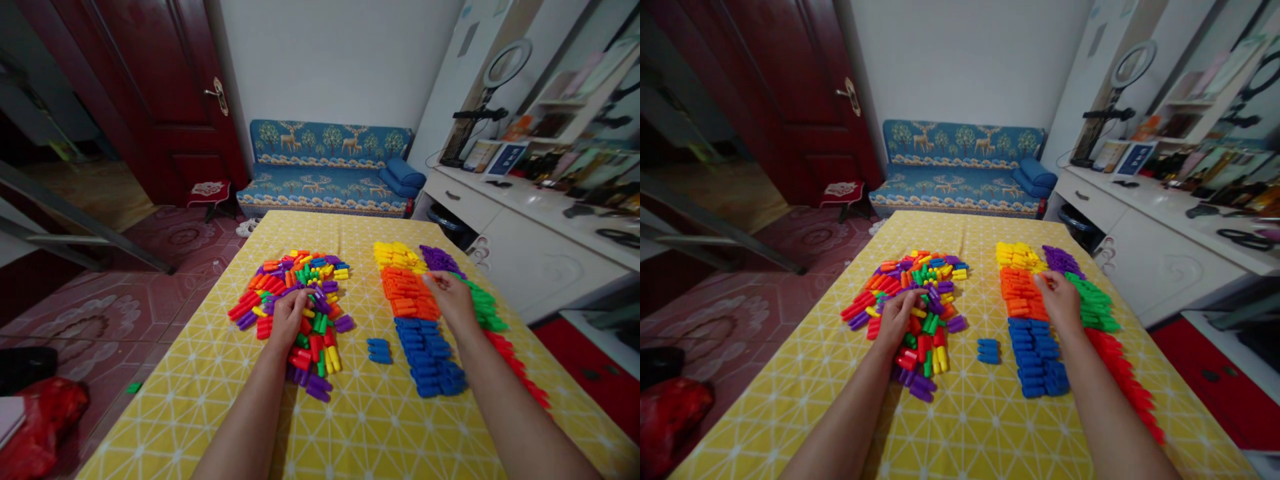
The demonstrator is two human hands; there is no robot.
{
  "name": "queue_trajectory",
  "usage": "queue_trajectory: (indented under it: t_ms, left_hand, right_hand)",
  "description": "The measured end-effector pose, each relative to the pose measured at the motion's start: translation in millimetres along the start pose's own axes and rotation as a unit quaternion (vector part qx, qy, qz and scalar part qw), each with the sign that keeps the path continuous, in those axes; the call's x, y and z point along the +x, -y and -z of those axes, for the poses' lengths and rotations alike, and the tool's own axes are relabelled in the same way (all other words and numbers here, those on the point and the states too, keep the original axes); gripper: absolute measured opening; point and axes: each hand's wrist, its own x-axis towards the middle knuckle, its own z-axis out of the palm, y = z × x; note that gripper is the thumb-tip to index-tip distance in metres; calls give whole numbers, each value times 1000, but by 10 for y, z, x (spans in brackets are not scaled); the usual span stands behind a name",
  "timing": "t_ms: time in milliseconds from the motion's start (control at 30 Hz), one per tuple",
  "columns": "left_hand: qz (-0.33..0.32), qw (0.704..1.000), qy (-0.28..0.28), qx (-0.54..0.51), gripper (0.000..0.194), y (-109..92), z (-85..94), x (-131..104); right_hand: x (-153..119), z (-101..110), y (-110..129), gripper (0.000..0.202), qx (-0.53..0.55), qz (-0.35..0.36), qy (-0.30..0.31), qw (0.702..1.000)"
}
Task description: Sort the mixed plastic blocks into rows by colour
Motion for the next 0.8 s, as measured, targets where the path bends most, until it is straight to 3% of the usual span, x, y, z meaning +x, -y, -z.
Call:
queue_trajectory:
  t_ms: [133, 300, 533, 667, 800]
  left_hand:
    - [-6, 1000, 5, 12, 45, -9, -2, 0]
    - [-1, 1000, -2, 9, 46, -23, -5, -5]
    - [-2, 1000, 0, 2, 44, -1, -2, -6]
    - [8, 1000, 1, -9, 46, -13, -6, -7]
    - [14, 1000, 6, -9, 46, -13, -2, -11]
  right_hand:
    - [151, 146, -433, 33, -20, -37, 32, 999]
    - [48, 123, -455, 32, -68, -26, 58, 996]
    - [-77, 165, -148, 35, -216, 50, 39, 974]
    - [-299, 89, 192, 33, -152, 125, 40, 980]
    - [-744, -187, 518, 30, -65, 145, 112, 981]
